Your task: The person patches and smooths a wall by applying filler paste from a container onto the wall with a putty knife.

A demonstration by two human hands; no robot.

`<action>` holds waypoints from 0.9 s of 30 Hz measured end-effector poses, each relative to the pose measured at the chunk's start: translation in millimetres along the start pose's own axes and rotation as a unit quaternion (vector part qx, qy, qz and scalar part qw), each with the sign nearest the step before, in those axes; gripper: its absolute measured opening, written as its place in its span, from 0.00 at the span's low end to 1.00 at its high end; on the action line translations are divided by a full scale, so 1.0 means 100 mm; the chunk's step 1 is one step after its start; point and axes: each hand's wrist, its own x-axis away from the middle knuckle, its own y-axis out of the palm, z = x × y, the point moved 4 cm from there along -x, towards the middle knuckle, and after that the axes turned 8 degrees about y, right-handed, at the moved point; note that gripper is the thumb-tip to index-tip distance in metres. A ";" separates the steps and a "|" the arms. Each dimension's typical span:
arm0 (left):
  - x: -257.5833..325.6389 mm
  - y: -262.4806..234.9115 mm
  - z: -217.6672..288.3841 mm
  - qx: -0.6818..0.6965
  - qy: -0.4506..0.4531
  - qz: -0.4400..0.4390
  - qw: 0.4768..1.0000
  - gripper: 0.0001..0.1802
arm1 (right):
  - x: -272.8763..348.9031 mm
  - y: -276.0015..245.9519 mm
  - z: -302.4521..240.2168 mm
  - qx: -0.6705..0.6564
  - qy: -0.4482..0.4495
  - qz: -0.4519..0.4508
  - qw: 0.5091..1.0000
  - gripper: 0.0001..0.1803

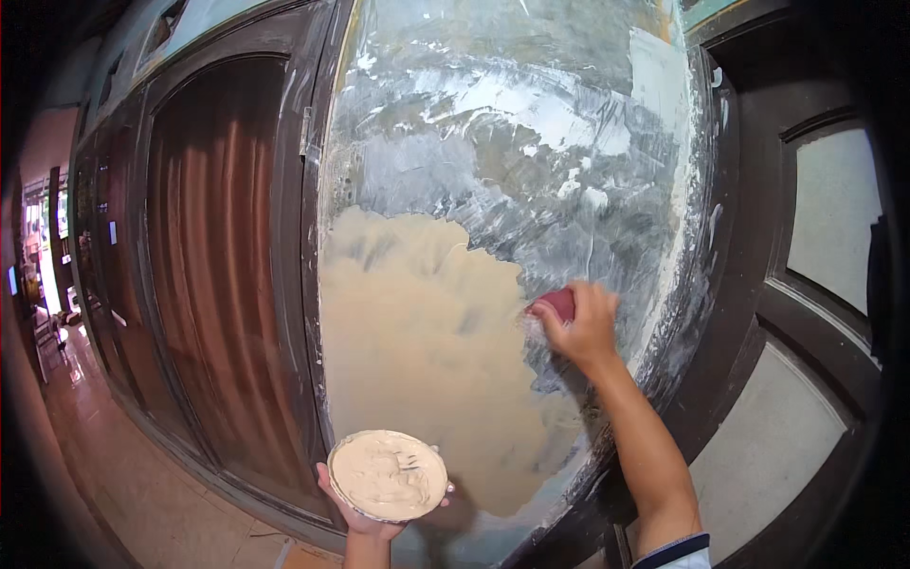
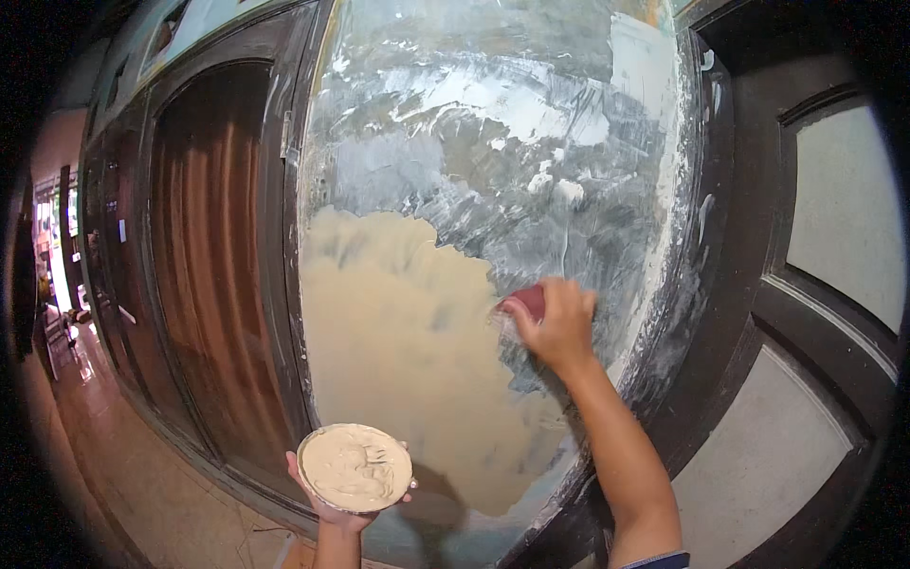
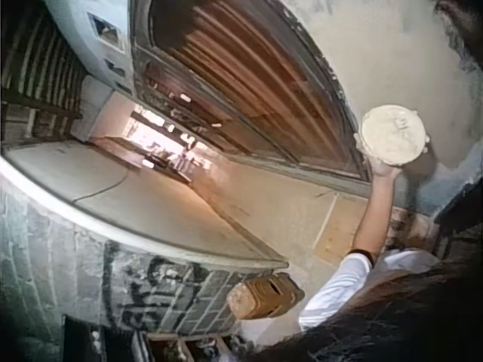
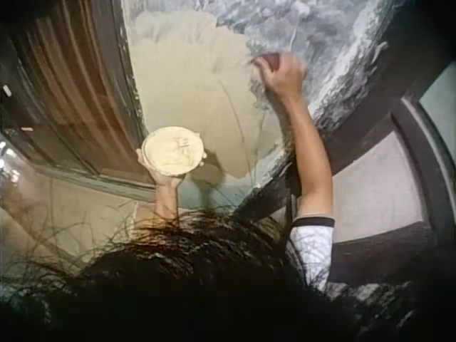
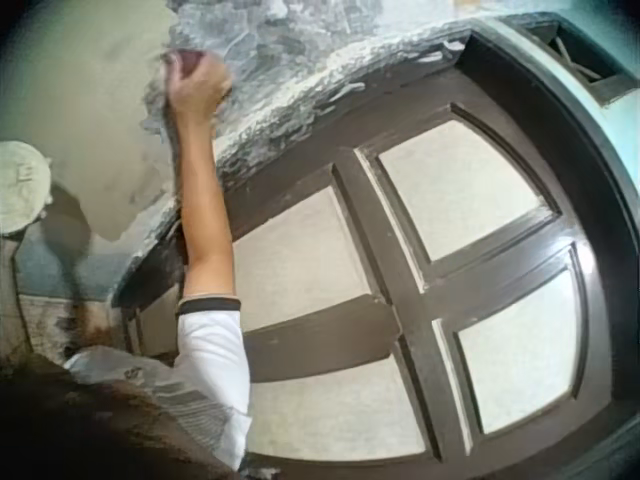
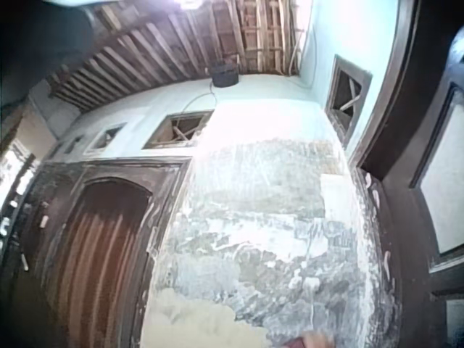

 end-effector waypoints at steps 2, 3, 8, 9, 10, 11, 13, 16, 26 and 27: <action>0.02 0.06 0.00 0.022 -0.002 0.015 1.000 0.68 | -0.15 -0.08 0.10 -0.022 0.080 0.088 0.993 0.26; 0.04 0.08 0.00 0.042 -0.003 0.029 0.999 0.68 | -0.10 -0.08 0.09 -0.023 0.079 0.087 0.993 0.26; 0.05 -0.03 0.11 0.010 0.024 0.043 0.999 0.68 | 0.24 0.08 -0.07 -0.025 -0.048 -0.026 0.998 0.28; 0.03 -0.03 0.11 0.010 0.021 0.042 0.999 0.68 | 0.19 0.04 -0.05 -0.030 -0.035 0.015 0.999 0.28; -0.01 -0.01 0.09 0.017 0.002 0.031 0.999 0.68 | 0.10 0.02 -0.02 -0.027 -0.034 0.016 0.999 0.28; -0.03 0.00 0.10 0.022 -0.017 0.022 0.999 0.68 | -0.02 -0.05 0.06 -0.063 0.072 0.051 0.994 0.26; -0.06 0.00 0.13 0.011 -0.033 0.017 0.999 0.69 | -0.05 -0.23 0.11 -0.092 0.180 0.088 0.975 0.25; -0.11 0.12 0.17 0.010 -0.027 -0.005 1.000 0.71 | 0.03 -0.36 -0.08 -0.210 0.247 -0.031 0.945 0.17; -0.29 0.28 0.40 -0.046 -0.063 -0.060 0.995 0.70 | 0.47 -1.05 -1.63 -0.132 -0.137 -0.264 0.946 0.25; -0.29 0.30 0.41 0.002 -0.063 -0.050 0.997 0.69 | 0.47 -1.08 -1.75 -0.146 -0.158 -0.271 0.938 0.24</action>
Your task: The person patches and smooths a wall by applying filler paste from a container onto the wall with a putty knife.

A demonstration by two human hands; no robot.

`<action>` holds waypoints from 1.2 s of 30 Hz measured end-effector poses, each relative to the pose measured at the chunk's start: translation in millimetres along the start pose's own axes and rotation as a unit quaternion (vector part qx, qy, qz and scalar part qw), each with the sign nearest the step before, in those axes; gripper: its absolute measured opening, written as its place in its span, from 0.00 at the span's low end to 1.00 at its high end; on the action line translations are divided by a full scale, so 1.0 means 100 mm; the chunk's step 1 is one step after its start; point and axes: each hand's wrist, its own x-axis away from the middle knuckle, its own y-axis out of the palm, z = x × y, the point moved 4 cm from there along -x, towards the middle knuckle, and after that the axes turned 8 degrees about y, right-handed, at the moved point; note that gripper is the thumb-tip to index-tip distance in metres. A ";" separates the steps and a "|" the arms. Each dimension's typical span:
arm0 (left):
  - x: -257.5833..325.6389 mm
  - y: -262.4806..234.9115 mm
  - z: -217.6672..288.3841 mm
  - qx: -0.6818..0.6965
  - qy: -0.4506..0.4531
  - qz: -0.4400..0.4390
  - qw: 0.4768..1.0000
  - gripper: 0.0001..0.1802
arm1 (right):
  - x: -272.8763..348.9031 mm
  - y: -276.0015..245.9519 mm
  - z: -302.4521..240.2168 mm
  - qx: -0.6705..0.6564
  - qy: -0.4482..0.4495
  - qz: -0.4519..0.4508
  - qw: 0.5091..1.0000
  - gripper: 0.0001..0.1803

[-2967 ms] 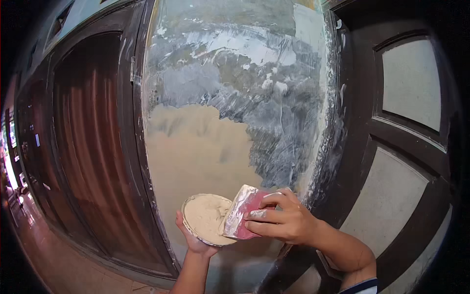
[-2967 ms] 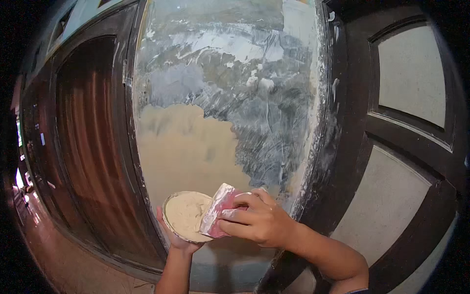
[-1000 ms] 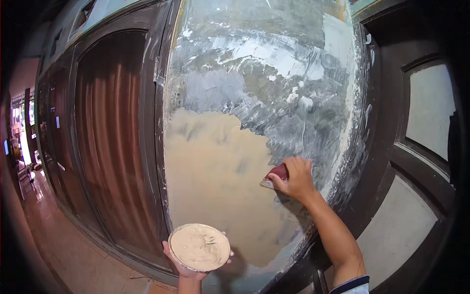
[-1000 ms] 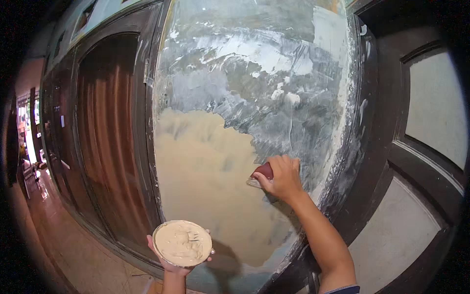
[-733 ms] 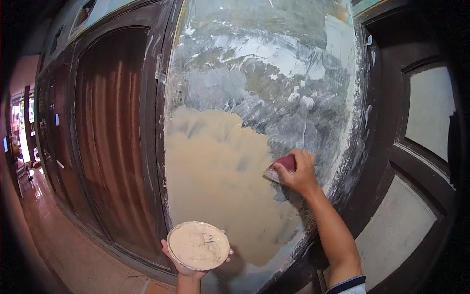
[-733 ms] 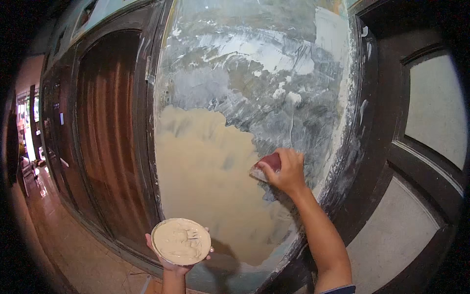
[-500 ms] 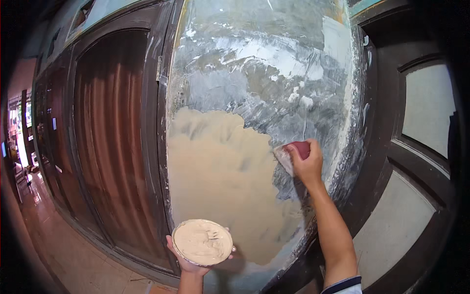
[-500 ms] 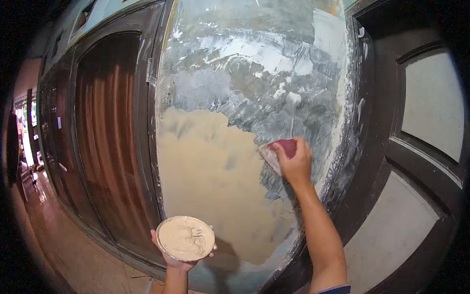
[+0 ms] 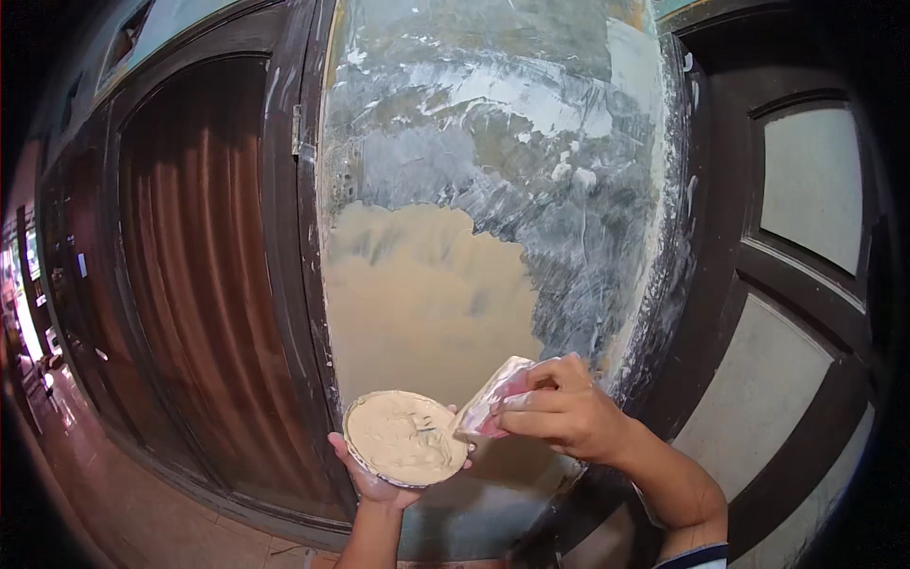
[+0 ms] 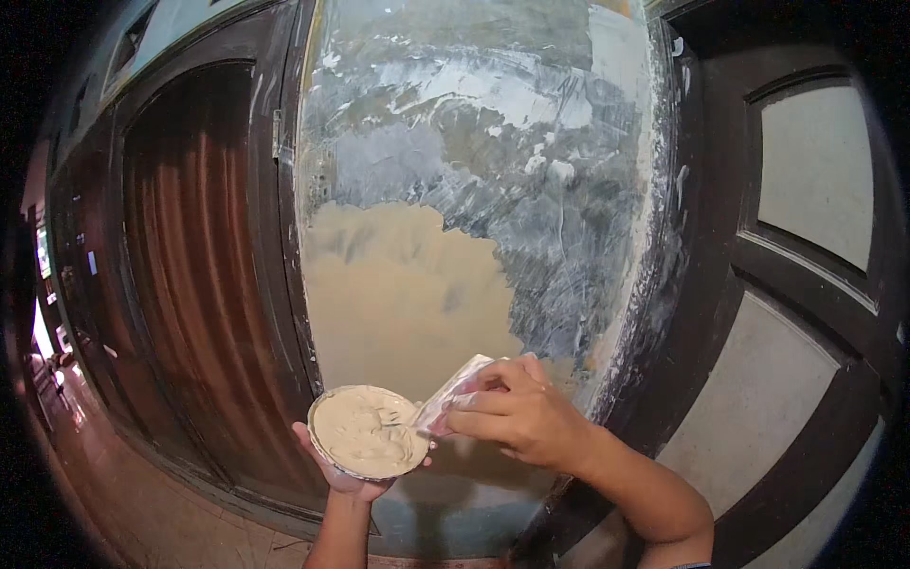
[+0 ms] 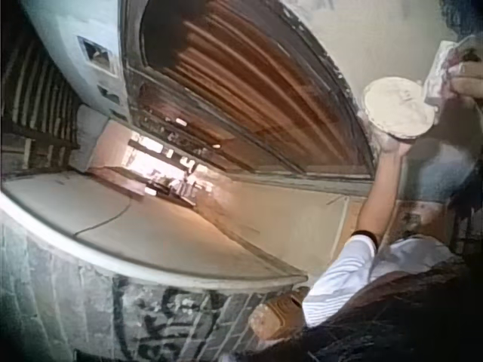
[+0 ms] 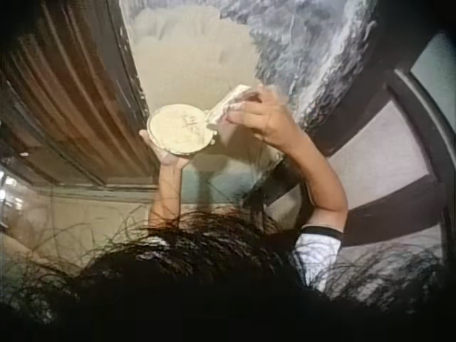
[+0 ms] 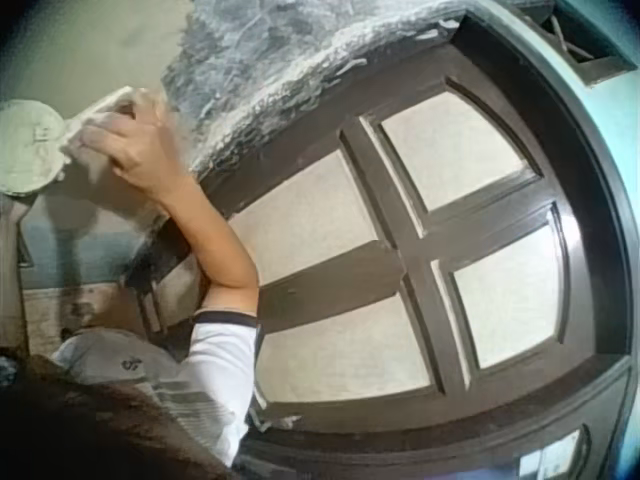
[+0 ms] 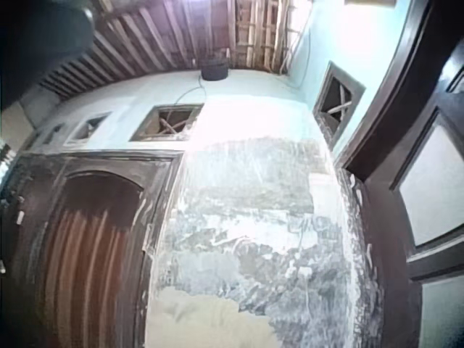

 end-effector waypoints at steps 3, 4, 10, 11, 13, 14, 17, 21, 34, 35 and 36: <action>-0.03 0.04 0.04 -0.045 -0.017 -0.017 0.999 0.65 | -0.02 0.02 -0.21 0.014 -0.027 -0.009 0.999 0.21; -0.03 0.04 0.04 -0.030 -0.023 -0.009 0.999 0.64 | -0.02 0.02 -0.27 0.034 -0.037 -0.009 0.999 0.20; -0.03 0.02 0.14 -0.109 0.018 0.016 0.994 0.58 | -0.05 0.10 -0.46 0.031 -0.030 -0.027 0.999 0.17; -0.03 0.01 0.14 -0.100 0.027 0.029 0.994 0.58 | -0.05 0.10 -0.48 0.025 -0.031 -0.023 0.999 0.17; -0.03 0.05 0.16 -0.106 0.030 0.044 0.993 0.56 | -0.03 0.14 -0.51 0.018 -0.025 -0.015 0.999 0.18; -0.03 0.05 0.17 -0.106 0.028 0.043 0.993 0.56 | -0.03 0.16 -0.53 0.019 -0.023 -0.014 0.999 0.18; -0.05 -0.02 0.15 -0.097 0.014 0.042 0.994 0.57 | -0.03 0.17 -0.55 0.009 -0.011 -0.005 1.000 0.19; -0.09 -0.09 0.13 -0.105 0.008 0.051 0.993 0.58 | -0.02 0.17 -0.50 0.006 -0.005 0.003 1.000 0.19; -0.29 -0.30 -0.15 -0.146 -0.005 0.069 0.987 0.60 | 0.06 0.21 -0.15 -0.003 0.021 0.078 0.997 0.23; -0.31 -0.29 -0.20 -0.140 -0.022 0.059 0.988 0.61 | 0.08 0.21 -0.08 -0.011 0.029 0.081 0.996 0.25; -0.33 -0.28 -0.25 -0.134 -0.039 0.050 0.989 0.63 | 0.10 0.22 0.00 -0.011 0.027 0.080 0.996 0.25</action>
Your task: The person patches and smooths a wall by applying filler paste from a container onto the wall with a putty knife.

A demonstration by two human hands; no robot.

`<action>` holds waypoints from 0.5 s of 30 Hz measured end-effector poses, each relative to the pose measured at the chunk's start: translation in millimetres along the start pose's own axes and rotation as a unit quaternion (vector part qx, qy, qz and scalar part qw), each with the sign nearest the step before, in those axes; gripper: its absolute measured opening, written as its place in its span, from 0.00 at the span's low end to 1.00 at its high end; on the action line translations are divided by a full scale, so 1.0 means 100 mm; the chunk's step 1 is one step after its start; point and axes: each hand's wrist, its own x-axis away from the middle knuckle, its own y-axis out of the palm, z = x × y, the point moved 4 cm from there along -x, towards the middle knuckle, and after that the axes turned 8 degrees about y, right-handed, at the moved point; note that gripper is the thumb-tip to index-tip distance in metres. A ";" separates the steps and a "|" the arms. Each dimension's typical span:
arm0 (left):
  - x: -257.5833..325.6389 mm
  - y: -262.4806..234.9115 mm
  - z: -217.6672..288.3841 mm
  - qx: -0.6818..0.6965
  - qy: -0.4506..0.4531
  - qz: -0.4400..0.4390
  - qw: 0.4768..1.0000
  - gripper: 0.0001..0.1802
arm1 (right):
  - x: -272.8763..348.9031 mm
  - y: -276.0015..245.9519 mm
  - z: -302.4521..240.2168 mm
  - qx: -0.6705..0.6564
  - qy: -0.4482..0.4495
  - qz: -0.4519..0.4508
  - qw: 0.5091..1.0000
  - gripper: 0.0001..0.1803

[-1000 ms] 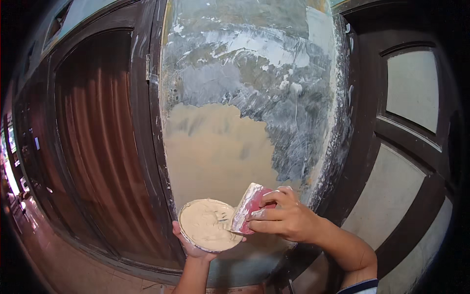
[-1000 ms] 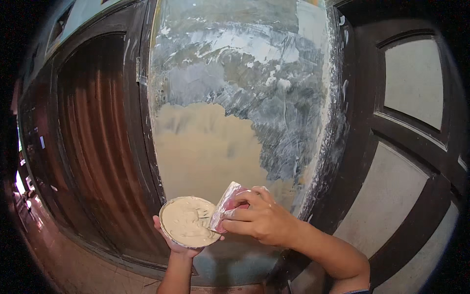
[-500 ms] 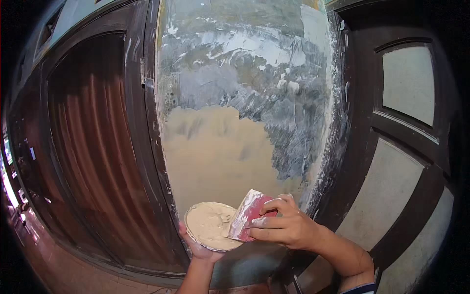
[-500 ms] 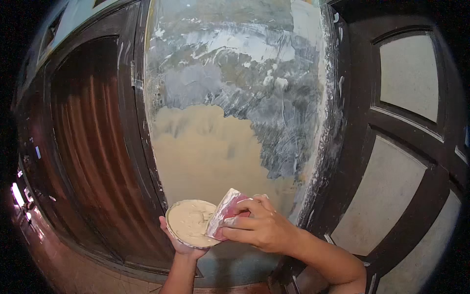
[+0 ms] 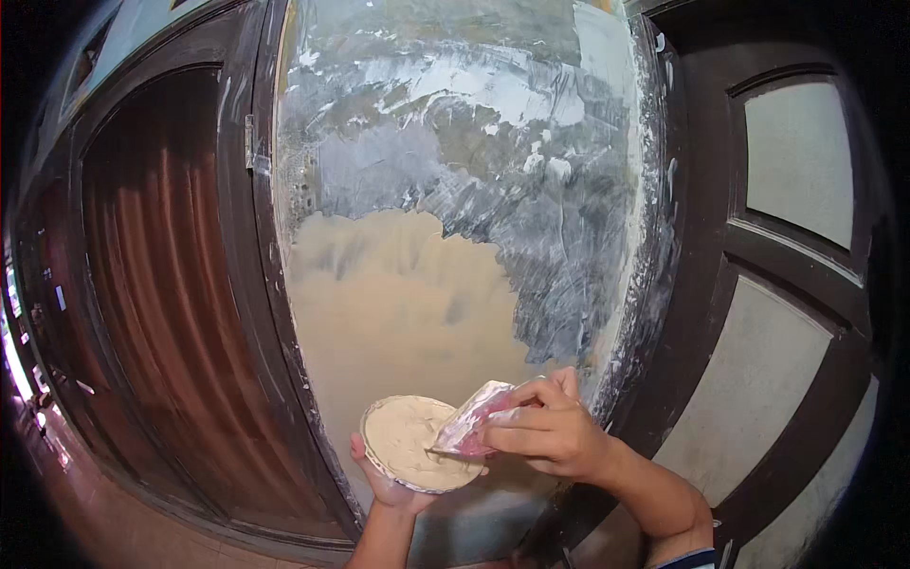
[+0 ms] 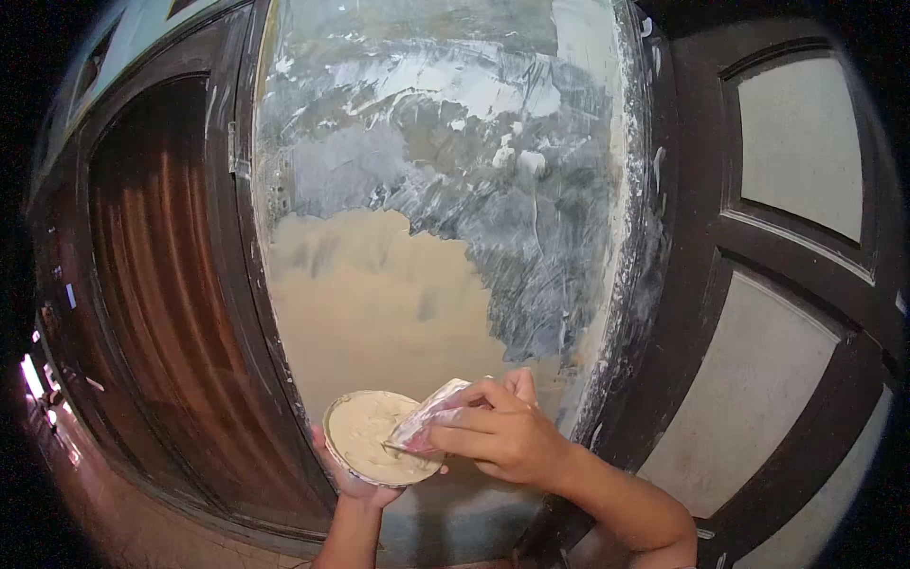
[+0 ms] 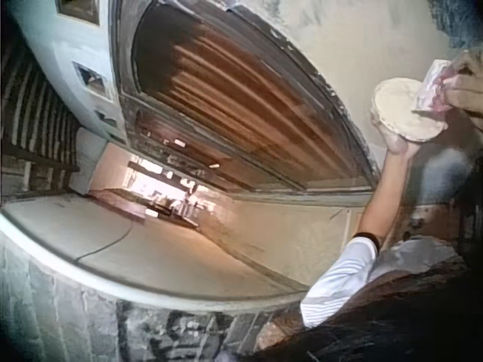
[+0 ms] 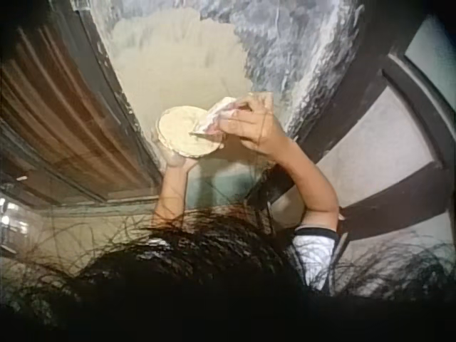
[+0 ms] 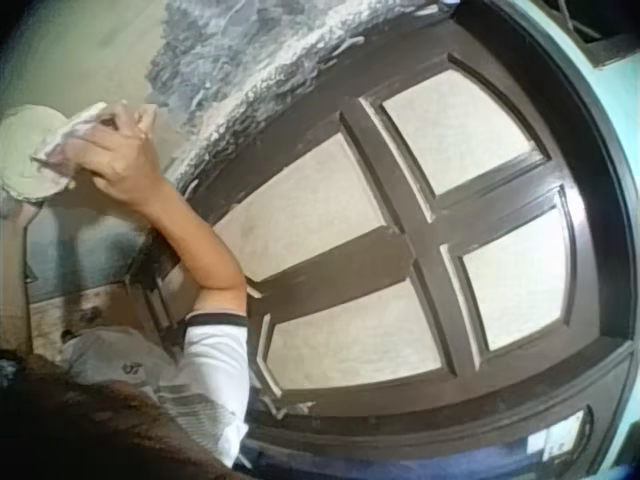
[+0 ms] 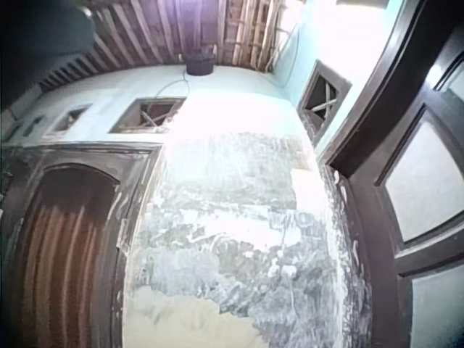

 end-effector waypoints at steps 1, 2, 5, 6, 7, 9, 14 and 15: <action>-0.03 0.00 -0.02 0.000 0.001 0.000 1.000 0.63 | 0.01 -0.02 0.10 0.019 0.003 0.010 1.000 0.25; -0.06 0.05 -0.04 0.066 -0.024 -0.052 0.996 0.65 | 0.00 -0.05 0.19 0.038 0.007 0.020 0.999 0.26; -0.04 0.13 -0.02 0.158 -0.037 -0.103 0.981 0.70 | -0.20 -0.29 0.52 0.025 0.058 0.047 0.997 0.17; -0.06 0.16 -0.06 0.193 -0.045 -0.100 0.975 0.72 | -0.22 -0.39 0.72 0.026 0.120 0.047 0.991 0.14; -0.06 0.23 -0.08 0.269 -0.045 -0.083 0.959 0.74 | -0.25 -0.45 0.87 0.027 0.119 0.047 0.991 0.14; -0.09 0.19 -0.11 0.261 -0.036 -0.095 0.960 0.74 | -0.29 -0.53 1.26 -0.008 0.195 0.092 0.977 0.08; -0.02 0.13 -0.04 0.254 -0.028 -0.132 0.958 0.75 | -0.14 -0.30 1.90 -0.047 0.256 0.058 0.964 0.14; 0.02 0.13 -0.03 0.258 -0.019 -0.137 0.956 0.75 | -0.09 -0.23 1.96 -0.050 0.271 0.060 0.959 0.17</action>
